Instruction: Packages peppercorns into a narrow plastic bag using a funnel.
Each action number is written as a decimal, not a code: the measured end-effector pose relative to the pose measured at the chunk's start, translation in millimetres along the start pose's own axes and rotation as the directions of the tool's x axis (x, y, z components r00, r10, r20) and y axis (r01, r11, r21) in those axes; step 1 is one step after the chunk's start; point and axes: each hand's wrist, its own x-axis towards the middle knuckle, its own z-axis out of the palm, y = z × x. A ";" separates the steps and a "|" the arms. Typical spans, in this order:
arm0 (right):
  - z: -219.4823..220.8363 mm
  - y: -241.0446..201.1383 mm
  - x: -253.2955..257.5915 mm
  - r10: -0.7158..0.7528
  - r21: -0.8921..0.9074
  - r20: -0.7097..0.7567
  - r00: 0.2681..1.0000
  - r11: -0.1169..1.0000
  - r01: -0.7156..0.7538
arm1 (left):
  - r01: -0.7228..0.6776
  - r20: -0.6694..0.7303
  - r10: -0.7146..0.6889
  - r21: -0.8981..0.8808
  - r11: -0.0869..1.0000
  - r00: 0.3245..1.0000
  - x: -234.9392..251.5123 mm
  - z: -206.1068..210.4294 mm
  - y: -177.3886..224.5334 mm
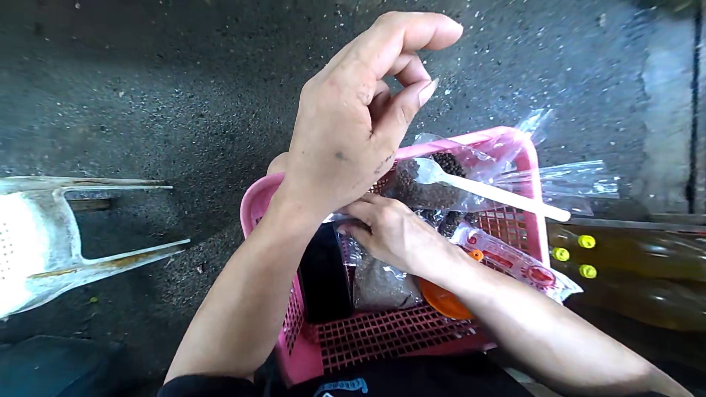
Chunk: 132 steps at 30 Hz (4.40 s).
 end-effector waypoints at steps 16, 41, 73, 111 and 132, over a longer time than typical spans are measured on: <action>-31.5 -11.8 -15.8 0.052 0.091 0.229 0.972 0.993 -0.074 | 0.091 0.008 -0.091 0.030 0.995 0.996 -5.1 -1.1 -4.3; -12.7 -16.2 -5.7 0.159 0.006 0.373 0.914 0.985 -0.174 | 0.076 0.055 -0.076 0.011 0.997 0.996 -7.8 0.6 -2.3; -68.4 -5.7 -34.2 -0.145 0.644 -0.444 0.884 0.634 0.428 | 0.036 0.317 0.054 -0.273 0.961 0.947 -7.8 -9.9 -6.0; -57.9 0.6 -32.1 0.049 0.571 -0.381 0.923 0.798 0.193 | 0.233 -0.009 -0.266 -0.452 0.861 0.964 -5.3 -11.4 2.1; -71.9 -4.9 -38.7 -0.125 0.193 -0.727 0.675 0.907 0.375 | -0.003 0.182 0.040 -0.202 0.979 0.982 -13.5 0.8 8.8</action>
